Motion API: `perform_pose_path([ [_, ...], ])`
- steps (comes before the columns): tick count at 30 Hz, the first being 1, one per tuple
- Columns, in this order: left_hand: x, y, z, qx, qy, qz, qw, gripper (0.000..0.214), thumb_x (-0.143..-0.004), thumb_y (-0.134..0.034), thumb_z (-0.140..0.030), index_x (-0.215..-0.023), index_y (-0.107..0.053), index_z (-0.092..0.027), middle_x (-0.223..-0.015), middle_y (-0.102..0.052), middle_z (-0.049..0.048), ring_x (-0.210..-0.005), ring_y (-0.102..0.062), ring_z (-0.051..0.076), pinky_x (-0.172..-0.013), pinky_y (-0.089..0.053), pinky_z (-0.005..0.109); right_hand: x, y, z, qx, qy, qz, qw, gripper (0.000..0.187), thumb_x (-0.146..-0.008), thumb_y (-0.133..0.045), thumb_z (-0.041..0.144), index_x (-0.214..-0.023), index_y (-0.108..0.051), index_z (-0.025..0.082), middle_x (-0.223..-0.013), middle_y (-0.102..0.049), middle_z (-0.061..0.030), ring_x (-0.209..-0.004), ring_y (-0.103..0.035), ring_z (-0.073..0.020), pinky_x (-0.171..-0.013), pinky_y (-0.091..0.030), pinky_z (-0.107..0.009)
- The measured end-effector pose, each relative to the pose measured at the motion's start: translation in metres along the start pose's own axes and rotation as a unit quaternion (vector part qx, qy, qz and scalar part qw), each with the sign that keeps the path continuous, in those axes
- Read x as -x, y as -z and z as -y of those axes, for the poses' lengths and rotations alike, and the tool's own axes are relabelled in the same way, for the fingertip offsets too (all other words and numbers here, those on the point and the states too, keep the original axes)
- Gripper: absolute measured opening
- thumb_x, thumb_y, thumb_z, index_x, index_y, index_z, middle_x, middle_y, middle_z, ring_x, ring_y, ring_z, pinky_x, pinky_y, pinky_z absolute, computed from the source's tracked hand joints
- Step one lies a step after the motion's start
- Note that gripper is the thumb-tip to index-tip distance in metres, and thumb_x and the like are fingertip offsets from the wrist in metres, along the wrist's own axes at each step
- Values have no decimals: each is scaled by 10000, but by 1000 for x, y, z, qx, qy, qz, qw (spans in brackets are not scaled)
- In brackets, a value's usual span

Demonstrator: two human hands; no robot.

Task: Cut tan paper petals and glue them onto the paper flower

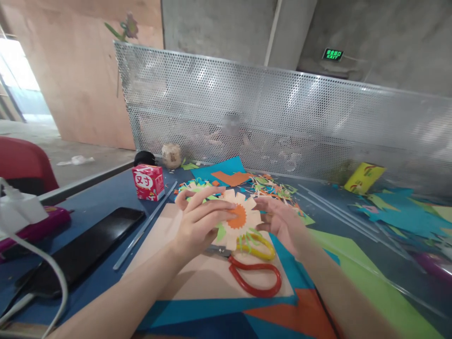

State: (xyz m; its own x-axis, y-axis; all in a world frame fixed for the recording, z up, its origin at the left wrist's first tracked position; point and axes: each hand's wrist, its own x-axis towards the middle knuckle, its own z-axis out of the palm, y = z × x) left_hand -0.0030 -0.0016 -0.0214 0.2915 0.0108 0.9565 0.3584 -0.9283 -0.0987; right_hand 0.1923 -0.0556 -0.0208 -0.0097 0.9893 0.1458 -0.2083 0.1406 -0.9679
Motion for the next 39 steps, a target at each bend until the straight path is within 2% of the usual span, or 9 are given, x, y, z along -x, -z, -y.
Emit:
perform_pose_path([
  [3, 2, -3, 0, -7, 5, 18, 1000, 347, -709, -403, 35, -739, -600, -249, -791, -692, -64, -935, -525, 168, -786, -280, 340, 4, -7, 2, -53, 25, 57, 997, 238, -700, -606, 350, -912, -531, 272, -941, -563, -4, -719, -555, -117, -661, -488, -275],
  [7, 7, -7, 3, -25, 21, 42, 999, 391, -672, -398, 43, -770, -605, -275, -830, -684, -84, -916, -497, 167, -819, -247, 355, 6, -10, -1, -69, 41, 71, 994, 174, -684, -626, 275, -850, -573, 258, -913, -553, 4, -738, -551, -114, -667, -476, -253],
  [19, 11, -12, 5, -14, 83, 239, 967, 500, -613, -421, 23, -1010, -545, -255, -1139, -543, 26, -1086, -385, 232, -874, -245, 421, -1, 2, -6, 173, 57, -48, 982, 113, -671, -597, 277, -736, -653, 204, -752, -642, -14, -693, -574, -135, -647, -438, -268],
  [23, 4, -7, 12, 62, 176, 260, 948, 577, -576, -326, 65, -1067, -457, -208, -1141, -522, 56, -1085, -412, 197, -892, -289, 420, 2, -1, -1, 220, 55, -48, 973, 142, -677, -575, 309, -693, -658, 196, -723, -661, -21, -709, -589, -151, -660, -452, -277],
  [28, -1, -10, 23, 233, 333, 186, 895, 290, -763, -357, -84, -1028, -442, -165, -1009, -559, 89, -981, -514, 174, -855, -385, 381, 5, -4, 1, 230, 62, -30, 971, 147, -701, -562, 306, -711, -663, 200, -763, -672, -27, -734, -600, -157, -662, -468, -274],
  [31, -2, -12, 25, 346, 457, 160, 804, 253, -833, -367, -268, -1058, -434, -174, -975, -590, 84, -841, -583, 155, -735, -453, 328, 6, -4, 0, 216, 67, -19, 974, 143, -716, -551, 303, -714, -654, 204, -771, -662, -22, -733, -594, -152, -651, -467, -266],
  [34, -4, -10, 21, 389, 528, 234, 717, 303, -812, -413, -398, -993, -515, -177, -933, -619, 74, -777, -592, 143, -638, -452, 266, 7, -4, 0, 242, 70, -12, 968, 135, -715, -544, 285, -684, -645, 202, -750, -653, -18, -720, -585, -155, -624, -462, -261],
  [36, -5, -9, 16, 394, 505, 290, 711, 279, -774, -489, -392, -931, -571, -176, -880, -626, 52, -779, -575, 132, -632, -433, 238, 8, -5, 1, 270, 66, 0, 961, 142, -722, -535, 283, -678, -643, 204, -730, -649, -17, -701, -579, -154, -609, -456, -258],
  [39, -4, -8, 11, 403, 473, 311, 719, 234, -748, -541, -332, -919, -588, -180, -784, -628, 23, -727, -562, 114, -614, -413, 223, 8, -7, 2, 303, 64, 32, 950, 175, -747, -506, 291, -677, -642, 207, -724, -641, -17, -703, -572, -153, -613, -445, -253],
])
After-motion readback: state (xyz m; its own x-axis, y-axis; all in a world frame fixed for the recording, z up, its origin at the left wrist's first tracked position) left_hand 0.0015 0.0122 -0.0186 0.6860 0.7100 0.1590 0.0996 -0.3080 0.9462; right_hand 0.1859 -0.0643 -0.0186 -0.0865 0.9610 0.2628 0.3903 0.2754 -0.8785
